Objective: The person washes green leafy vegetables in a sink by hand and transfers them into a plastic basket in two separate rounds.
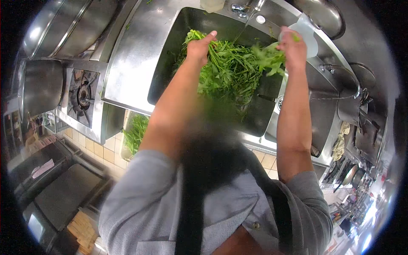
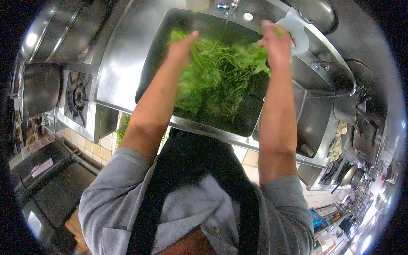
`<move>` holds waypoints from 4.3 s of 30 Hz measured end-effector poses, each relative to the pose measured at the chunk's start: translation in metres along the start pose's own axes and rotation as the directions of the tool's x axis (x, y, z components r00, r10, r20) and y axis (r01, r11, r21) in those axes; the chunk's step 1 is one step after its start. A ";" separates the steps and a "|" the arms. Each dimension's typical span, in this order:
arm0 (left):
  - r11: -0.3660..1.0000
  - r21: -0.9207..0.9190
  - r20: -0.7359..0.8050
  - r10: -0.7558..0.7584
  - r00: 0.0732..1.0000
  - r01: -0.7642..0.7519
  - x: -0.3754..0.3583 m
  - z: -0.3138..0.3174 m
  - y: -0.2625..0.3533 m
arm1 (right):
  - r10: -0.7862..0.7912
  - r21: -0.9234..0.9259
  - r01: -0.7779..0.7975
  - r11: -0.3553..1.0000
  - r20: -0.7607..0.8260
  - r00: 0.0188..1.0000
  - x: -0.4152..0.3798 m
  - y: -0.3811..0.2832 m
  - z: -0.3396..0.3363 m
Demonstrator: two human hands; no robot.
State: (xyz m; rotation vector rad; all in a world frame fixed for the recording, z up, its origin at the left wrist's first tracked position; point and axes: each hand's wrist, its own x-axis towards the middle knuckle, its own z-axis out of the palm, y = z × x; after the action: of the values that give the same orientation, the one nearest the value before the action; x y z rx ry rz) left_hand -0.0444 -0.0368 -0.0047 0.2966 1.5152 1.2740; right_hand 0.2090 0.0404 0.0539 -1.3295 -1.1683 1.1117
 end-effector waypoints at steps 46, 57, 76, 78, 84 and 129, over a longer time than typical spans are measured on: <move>0.946 -0.266 0.616 0.315 0.722 -0.185 0.009 0.011 -0.017 | 0.197 -0.524 0.204 0.827 0.610 0.768 -0.031 0.037 0.076; 0.943 -0.333 0.405 0.163 0.900 -0.021 0.018 -0.005 0.001 | 0.015 -0.657 0.347 0.670 0.479 0.878 -0.002 0.016 0.065; 0.907 -0.422 0.353 0.154 0.923 0.010 0.028 0.003 -0.012 | -0.052 -0.486 0.172 0.857 0.250 0.967 0.008 0.058 0.072; 0.915 -0.404 0.355 0.149 0.923 0.008 0.032 -0.004 -0.011 | 0.054 0.076 -0.078 0.994 0.285 0.957 0.010 0.052 0.063; 0.894 -0.442 0.307 0.082 0.948 0.066 0.024 0.013 -0.011 | 0.118 -0.137 -0.073 0.988 0.354 0.928 -0.010 0.026 0.057; 0.928 -0.371 0.328 0.102 0.939 0.028 0.011 0.040 -0.003 | -0.157 -0.544 0.539 0.643 0.595 0.788 -0.037 0.031 0.072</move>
State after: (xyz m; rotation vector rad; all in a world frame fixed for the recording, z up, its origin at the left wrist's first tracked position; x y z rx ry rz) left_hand -0.0146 -0.0077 -0.0074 0.2821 0.9537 1.4267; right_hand 0.1361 0.0104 0.0188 -1.2587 -2.3219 0.7297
